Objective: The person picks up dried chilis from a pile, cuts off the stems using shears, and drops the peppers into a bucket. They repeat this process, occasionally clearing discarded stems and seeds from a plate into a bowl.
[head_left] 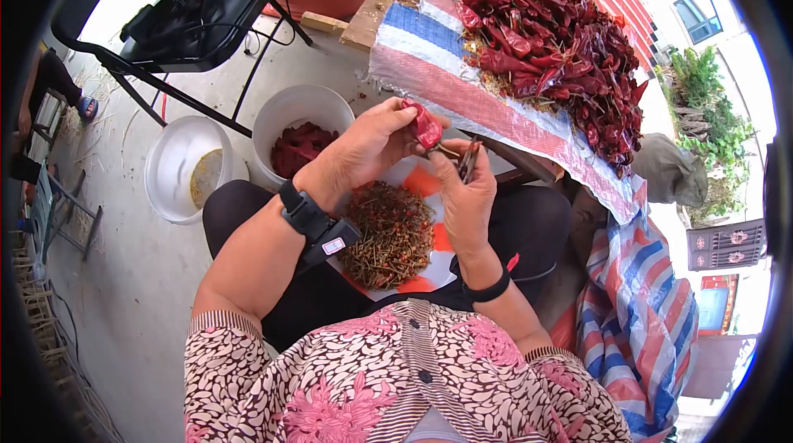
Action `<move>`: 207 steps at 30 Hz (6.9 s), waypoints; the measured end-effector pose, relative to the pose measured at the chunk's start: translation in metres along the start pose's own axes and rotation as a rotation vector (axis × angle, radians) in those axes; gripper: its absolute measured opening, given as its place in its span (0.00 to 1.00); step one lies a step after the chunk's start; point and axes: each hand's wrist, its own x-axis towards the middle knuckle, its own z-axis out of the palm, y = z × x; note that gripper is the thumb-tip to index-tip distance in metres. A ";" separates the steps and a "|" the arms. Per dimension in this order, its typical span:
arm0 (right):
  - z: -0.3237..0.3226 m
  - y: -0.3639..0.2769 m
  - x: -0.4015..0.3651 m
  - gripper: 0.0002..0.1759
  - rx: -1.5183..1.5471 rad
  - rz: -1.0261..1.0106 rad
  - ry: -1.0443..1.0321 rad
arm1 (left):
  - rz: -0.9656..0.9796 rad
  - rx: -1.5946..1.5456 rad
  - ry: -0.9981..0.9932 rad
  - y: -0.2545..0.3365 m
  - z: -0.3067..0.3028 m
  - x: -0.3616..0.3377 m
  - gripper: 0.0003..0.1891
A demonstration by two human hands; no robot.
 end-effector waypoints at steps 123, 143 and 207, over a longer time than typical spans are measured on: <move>0.003 -0.016 0.099 0.09 -0.223 0.326 -0.334 | 0.213 0.474 0.322 0.017 -0.010 0.029 0.11; -0.015 -0.002 0.027 0.13 0.129 0.209 -0.038 | -0.155 0.227 0.152 0.007 -0.001 0.010 0.09; -0.111 0.002 0.125 0.14 -0.858 -0.190 0.124 | 0.152 2.237 0.459 0.022 -0.069 -0.039 0.12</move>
